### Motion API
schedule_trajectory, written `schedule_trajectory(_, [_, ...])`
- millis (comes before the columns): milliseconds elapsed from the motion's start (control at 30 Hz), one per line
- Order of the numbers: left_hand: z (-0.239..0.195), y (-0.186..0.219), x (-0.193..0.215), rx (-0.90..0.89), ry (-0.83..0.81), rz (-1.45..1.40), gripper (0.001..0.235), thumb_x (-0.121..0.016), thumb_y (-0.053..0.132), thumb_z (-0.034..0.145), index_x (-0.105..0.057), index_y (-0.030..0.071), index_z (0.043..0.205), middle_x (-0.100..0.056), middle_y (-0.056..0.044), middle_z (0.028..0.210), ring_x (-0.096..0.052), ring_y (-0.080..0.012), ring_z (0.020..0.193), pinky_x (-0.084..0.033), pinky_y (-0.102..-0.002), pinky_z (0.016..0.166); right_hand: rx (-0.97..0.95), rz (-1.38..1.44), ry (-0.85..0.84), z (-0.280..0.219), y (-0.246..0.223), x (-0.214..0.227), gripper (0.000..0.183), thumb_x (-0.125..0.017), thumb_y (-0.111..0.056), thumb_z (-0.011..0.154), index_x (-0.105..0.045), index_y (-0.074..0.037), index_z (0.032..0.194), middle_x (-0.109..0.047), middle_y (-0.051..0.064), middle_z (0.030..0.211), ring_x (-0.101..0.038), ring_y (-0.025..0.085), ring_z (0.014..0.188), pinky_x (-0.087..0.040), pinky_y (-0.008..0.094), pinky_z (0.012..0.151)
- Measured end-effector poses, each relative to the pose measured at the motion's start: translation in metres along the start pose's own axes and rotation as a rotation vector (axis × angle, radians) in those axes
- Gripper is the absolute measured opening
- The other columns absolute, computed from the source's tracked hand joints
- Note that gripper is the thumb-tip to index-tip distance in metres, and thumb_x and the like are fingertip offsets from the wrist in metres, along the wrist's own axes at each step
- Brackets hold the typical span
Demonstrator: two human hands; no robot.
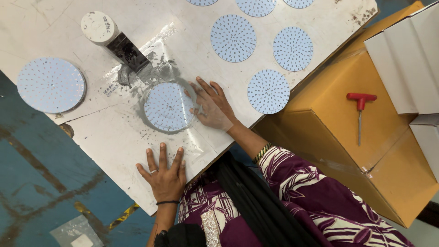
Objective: The person spreads a grey paste onto circular discs using a metal spatula. They repeatedly scoop paste from a container and spread it evenly over each disc's surface, then place the treated discs aside on the table.
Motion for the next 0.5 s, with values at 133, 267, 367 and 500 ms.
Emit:
schedule_trajectory(133, [0.0009, 0.0013, 0.0005, -0.001, 0.0, -0.003, 0.039, -0.063, 0.038, 0.097, -0.066, 0.042, 0.136, -0.046, -0.008, 0.162, -0.025, -0.0446, 0.155, -0.008, -0.077, 0.118, 0.016, -0.004, 0.016, 0.0003, 0.0003, 0.0022, 0.061, -0.067, -0.035, 0.095, -0.053, -0.012, 0.149, -0.039, 0.008, 0.163, -0.025, 0.027, 0.156, -0.021, 0.05, 0.125])
schedule_trajectory(267, [-0.0006, 0.0013, 0.0014, 0.008, 0.013, -0.022, 0.038, -0.063, 0.04, 0.097, -0.066, 0.041, 0.134, -0.046, -0.007, 0.161, -0.025, -0.0436, 0.155, -0.007, -0.077, 0.119, 0.03, 0.001, 0.033, -0.0011, -0.0032, 0.0025, 0.058, -0.065, -0.032, 0.096, -0.054, -0.011, 0.149, -0.041, 0.011, 0.163, -0.025, 0.028, 0.155, -0.021, 0.051, 0.124])
schedule_trajectory(367, [0.0017, 0.0018, 0.002, 0.017, 0.009, -0.028, 0.037, -0.063, 0.041, 0.095, -0.067, 0.041, 0.132, -0.046, -0.007, 0.16, -0.026, -0.0423, 0.155, -0.007, -0.076, 0.119, 0.026, 0.008, 0.026, 0.0015, -0.0033, 0.0046, 0.057, -0.065, -0.03, 0.097, -0.054, -0.007, 0.148, -0.042, 0.014, 0.161, -0.025, 0.03, 0.155, -0.022, 0.052, 0.124])
schedule_trajectory(500, [0.0033, 0.0023, 0.0044, 0.015, 0.02, -0.029, 0.04, -0.065, 0.04, 0.094, -0.066, 0.04, 0.134, -0.046, -0.008, 0.16, -0.026, -0.0419, 0.154, -0.008, -0.076, 0.118, 0.012, 0.009, -0.015, 0.0021, -0.0045, 0.0062, 0.043, -0.069, -0.027, 0.092, -0.064, -0.005, 0.129, -0.046, 0.017, 0.159, -0.027, 0.031, 0.155, -0.023, 0.052, 0.123])
Point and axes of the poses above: each hand's wrist, its own z-axis towards the middle knuckle, its own x-axis out of the back of the hand, y = z × x, the point moved 2 cm from there along z, towards the middle knuckle
